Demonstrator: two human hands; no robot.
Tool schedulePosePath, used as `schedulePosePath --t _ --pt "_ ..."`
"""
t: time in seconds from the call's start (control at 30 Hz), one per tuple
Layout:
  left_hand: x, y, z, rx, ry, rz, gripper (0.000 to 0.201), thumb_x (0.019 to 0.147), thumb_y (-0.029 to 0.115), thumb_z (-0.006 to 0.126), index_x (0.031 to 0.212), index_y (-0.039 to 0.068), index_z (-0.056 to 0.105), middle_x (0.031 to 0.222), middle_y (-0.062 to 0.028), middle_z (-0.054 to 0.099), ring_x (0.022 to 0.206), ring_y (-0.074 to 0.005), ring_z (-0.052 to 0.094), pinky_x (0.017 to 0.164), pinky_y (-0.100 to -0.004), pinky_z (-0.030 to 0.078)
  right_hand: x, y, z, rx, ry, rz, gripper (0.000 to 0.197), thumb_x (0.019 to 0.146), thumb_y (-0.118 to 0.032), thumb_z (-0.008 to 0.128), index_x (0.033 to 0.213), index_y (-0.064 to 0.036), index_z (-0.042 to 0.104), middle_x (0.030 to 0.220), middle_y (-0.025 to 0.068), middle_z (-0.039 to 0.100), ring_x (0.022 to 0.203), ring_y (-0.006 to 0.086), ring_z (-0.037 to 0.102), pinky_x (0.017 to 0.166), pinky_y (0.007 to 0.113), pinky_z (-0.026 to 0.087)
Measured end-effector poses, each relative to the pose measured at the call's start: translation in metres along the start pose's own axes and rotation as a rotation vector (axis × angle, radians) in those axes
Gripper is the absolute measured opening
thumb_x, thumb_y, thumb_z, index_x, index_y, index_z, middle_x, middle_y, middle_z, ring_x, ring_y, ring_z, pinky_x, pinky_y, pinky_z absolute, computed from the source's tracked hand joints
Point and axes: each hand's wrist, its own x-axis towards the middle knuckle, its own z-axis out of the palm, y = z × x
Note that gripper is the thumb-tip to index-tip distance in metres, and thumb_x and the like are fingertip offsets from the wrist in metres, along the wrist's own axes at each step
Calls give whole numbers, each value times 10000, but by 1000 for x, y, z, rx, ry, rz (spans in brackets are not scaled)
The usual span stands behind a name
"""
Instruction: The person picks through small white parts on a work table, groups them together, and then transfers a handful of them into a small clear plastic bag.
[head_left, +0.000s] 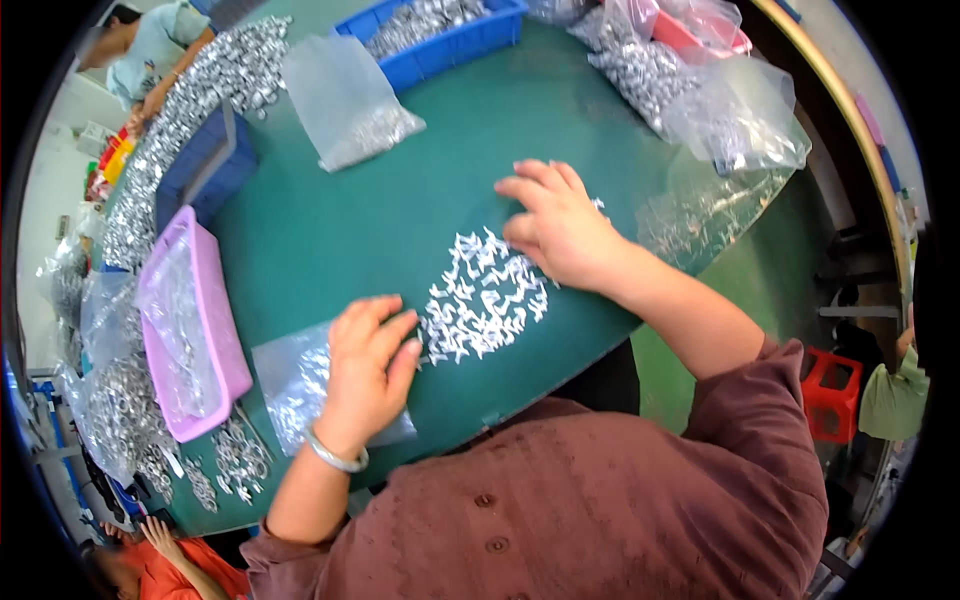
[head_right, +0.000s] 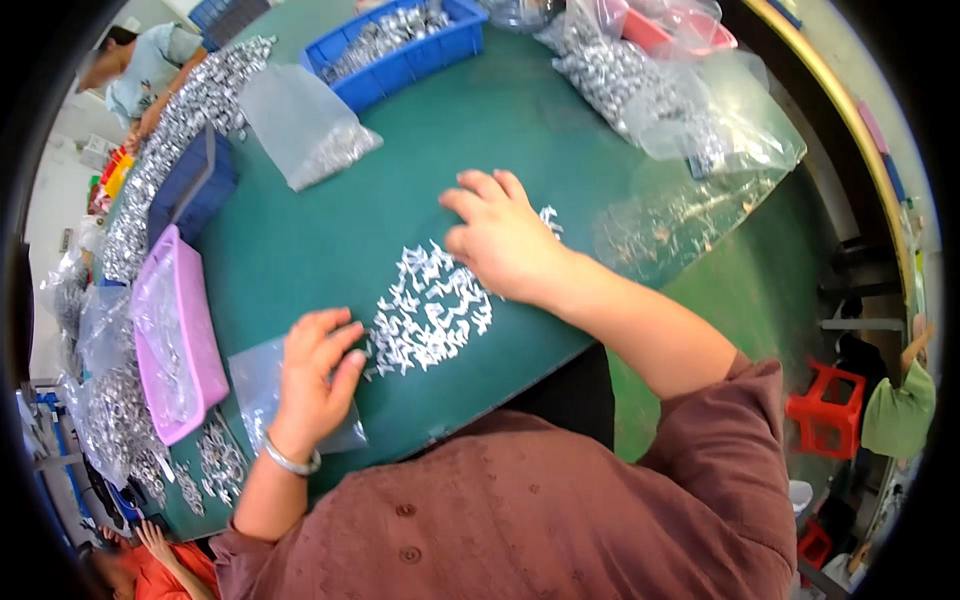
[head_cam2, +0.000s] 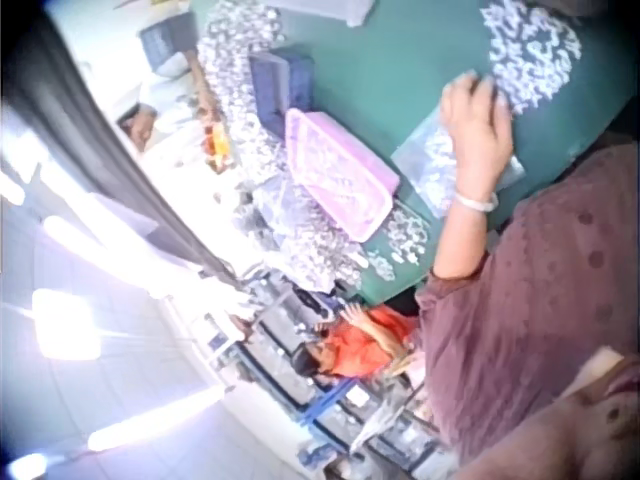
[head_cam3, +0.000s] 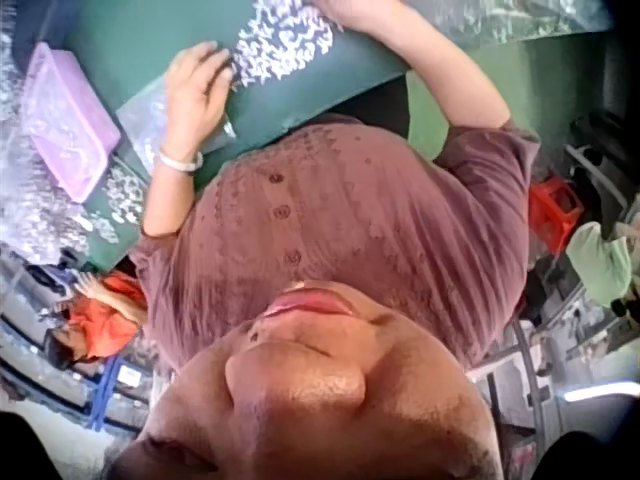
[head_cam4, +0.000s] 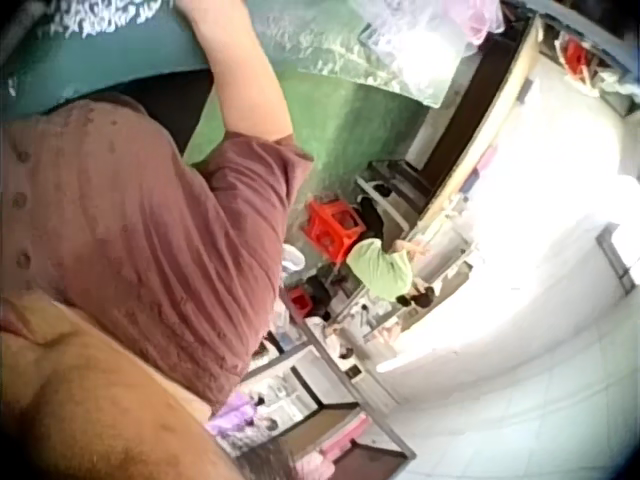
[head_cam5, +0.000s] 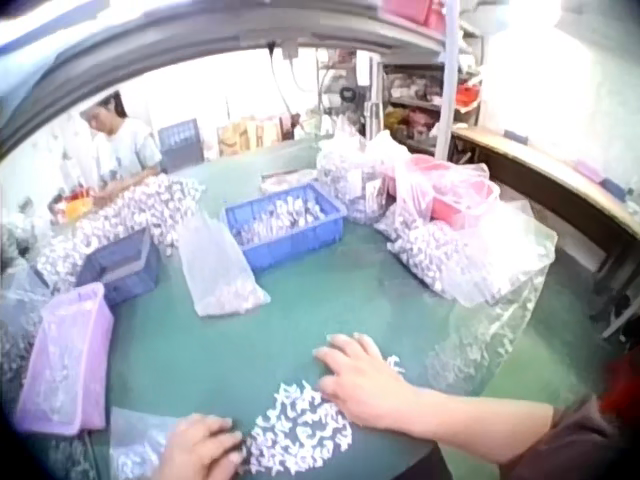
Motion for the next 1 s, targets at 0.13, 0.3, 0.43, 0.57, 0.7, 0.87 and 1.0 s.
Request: schedulePosePath --t 0.13,0.3,0.43,0.57,0.7,0.87,1.0 --pt "-22 1 -10 -14 48 -64 275 789 95 690 1055 24 674 1146 -158 613 1080 -360 554 944 -438 411 2 2 -6 -24 -72 -36 76 757 -158 672 779 -90 694 1268 146 540 1283 366 400 1062 575 305" --pt "-35 0 -38 23 150 -159 245 783 53 676 1025 16 679 1102 -152 633 1032 -356 572 912 -435 436 19 33 -36 -40 -45 -32 87 774 -171 686 814 -94 693 1056 84 616 1106 292 504 984 476 366" --pt "-42 -2 -33 -56 282 -274 217 788 20 657 1004 12 680 1073 -146 645 995 -348 581 890 -426 455 65 65 -69 -100 -36 63 94 791 -172 662 799 -80 679 860 98 629 909 311 572 837 435 446" --pt "-36 -5 -24 -80 309 -321 208 786 9 659 993 14 680 1061 -143 646 978 -334 584 874 -409 461 149 97 -72 90 74 85 112 782 -126 675 816 -19 674 782 150 655 760 342 631 704 414 503" --pt "-27 -10 -35 -55 325 -333 215 778 -1 656 992 9 677 1055 -138 646 971 -331 583 857 -407 466 226 140 -50 2 -22 219 118 750 -138 651 824 -83 725 823 140 699 818 314 667 760 407 529" --pt "-36 -20 -41 -26 322 -403 222 778 -13 637 997 -4 669 1058 -136 642 980 -334 575 865 -410 462 273 174 -22 23 -53 297 115 747 -133 656 827 -107 735 826 128 705 779 287 674 710 412 536" --pt "-38 -27 -40 -25 294 -442 214 776 -12 638 988 -3 667 1062 -136 639 970 -331 574 855 -407 462 295 185 -10 -17 -143 271 119 741 -139 670 834 -133 745 840 104 714 800 285 679 734 405 535"
